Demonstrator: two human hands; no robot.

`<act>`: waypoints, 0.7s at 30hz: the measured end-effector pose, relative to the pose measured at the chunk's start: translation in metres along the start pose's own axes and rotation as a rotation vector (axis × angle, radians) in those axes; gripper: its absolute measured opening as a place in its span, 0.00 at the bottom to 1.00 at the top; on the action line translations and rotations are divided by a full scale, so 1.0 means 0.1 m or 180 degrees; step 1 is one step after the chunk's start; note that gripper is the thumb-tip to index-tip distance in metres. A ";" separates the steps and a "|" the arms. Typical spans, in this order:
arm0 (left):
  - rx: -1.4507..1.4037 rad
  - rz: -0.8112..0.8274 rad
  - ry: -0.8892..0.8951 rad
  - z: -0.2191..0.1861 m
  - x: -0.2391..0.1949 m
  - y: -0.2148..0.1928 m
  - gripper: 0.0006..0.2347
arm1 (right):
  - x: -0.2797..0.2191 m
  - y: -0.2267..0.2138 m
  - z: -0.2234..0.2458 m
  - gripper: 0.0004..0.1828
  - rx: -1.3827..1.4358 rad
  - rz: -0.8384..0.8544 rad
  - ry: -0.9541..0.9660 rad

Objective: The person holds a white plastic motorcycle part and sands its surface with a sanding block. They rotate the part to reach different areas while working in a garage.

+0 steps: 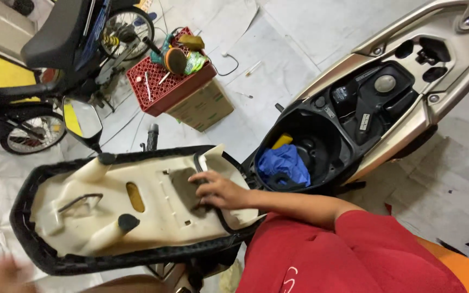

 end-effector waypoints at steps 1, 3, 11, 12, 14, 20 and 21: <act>0.0382 0.0140 -0.0013 0.07 0.34 0.07 0.06 | 0.01 0.03 0.11 0.09 -0.0051 -0.0031 -0.0237; 0.1162 0.0407 -0.0041 0.06 0.91 0.52 0.07 | -0.04 -0.02 0.28 0.09 -0.0035 -0.0001 -0.0375; 0.2509 0.1314 -0.0581 -0.01 1.20 1.11 0.12 | 0.09 -0.13 0.06 0.30 0.0184 0.0091 0.0277; 0.2701 0.1432 -0.0649 0.02 1.19 1.16 0.12 | 0.10 -0.14 0.21 0.32 -0.0007 0.0106 -0.0047; 0.2915 0.1565 -0.0756 0.02 1.15 1.17 0.12 | 0.09 -0.08 0.34 0.34 -0.0151 0.0130 -0.0359; 0.3347 0.1546 -0.0945 0.14 1.09 0.95 0.11 | 0.19 0.04 0.01 0.38 -0.0235 0.0342 -0.0176; 0.3309 0.1517 -0.0944 0.15 1.08 0.92 0.10 | 0.24 -0.01 0.10 0.38 -0.0508 0.0101 -0.0365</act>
Point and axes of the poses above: each hand's wrist, its own x-axis towards the middle knuckle, its own y-axis out of the palm, z = x × y, the point moved 9 cm from there along x, towards the middle knuckle, and after that the axes turned 3 degrees about y, right-handed, at the moved point
